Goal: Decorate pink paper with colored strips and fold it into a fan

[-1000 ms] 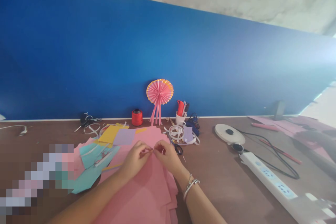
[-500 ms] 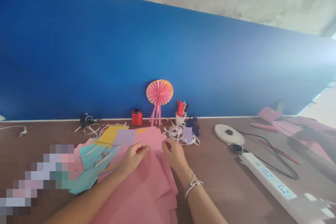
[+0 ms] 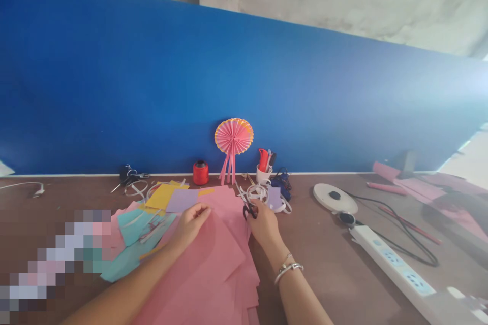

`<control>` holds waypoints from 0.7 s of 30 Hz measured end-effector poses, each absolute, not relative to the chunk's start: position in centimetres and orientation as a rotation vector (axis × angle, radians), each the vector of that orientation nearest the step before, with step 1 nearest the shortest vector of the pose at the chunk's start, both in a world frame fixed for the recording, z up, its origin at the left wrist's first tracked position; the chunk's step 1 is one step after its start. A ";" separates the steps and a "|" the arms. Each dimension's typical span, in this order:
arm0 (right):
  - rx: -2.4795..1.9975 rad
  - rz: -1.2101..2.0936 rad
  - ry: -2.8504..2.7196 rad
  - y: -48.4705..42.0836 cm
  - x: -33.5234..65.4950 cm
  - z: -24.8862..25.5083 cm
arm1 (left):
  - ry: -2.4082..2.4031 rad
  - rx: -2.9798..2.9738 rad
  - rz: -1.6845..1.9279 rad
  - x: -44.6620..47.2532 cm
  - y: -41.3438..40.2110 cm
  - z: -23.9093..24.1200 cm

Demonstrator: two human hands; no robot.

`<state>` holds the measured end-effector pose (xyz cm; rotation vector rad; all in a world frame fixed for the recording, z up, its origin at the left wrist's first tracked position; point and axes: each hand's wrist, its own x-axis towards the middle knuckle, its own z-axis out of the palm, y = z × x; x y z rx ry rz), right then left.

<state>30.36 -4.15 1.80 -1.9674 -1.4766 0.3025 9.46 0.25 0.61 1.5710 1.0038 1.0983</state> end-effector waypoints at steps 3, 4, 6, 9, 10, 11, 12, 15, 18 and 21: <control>-1.641 0.625 -1.401 -3.6 30.2 1.3 | 0.966 1.559 1.104 9.3 0.6 0.2; -1.569 0.703 -1.404 -3.6 29.9 1.2 | 0.952 1.549 1.107 9.3 0.7 0.1; -1.481 0.796 -1.453 -3.6 29.4 0.9 | 0.942 1.527 1.111 9.2 0.8 0.0; -1.418 0.838 -1.580 -4.0 28.4 0.6 | 0.959 1.506 1.110 9.0 1.0 0.0; -1.412 0.840 -1.618 -4.1 28.1 0.6 | 0.960 1.505 1.112 9.0 1.1 -0.1; -1.413 0.844 -1.649 -4.3 27.8 0.7 | 0.959 1.505 1.112 8.9 1.2 -0.1; -1.417 0.850 -1.675 -4.5 27.6 0.8 | 0.957 1.504 1.113 8.9 1.2 -0.1; -1.442 0.837 -1.731 -4.9 27.1 1.5 | 0.954 1.499 1.111 8.7 1.5 -0.3; -1.474 0.788 -1.740 -5.1 26.8 2.2 | 0.947 1.497 1.090 8.7 1.5 -0.3; -1.462 0.768 -1.735 -5.1 26.7 2.1 | 0.941 1.495 1.066 8.7 1.3 -0.2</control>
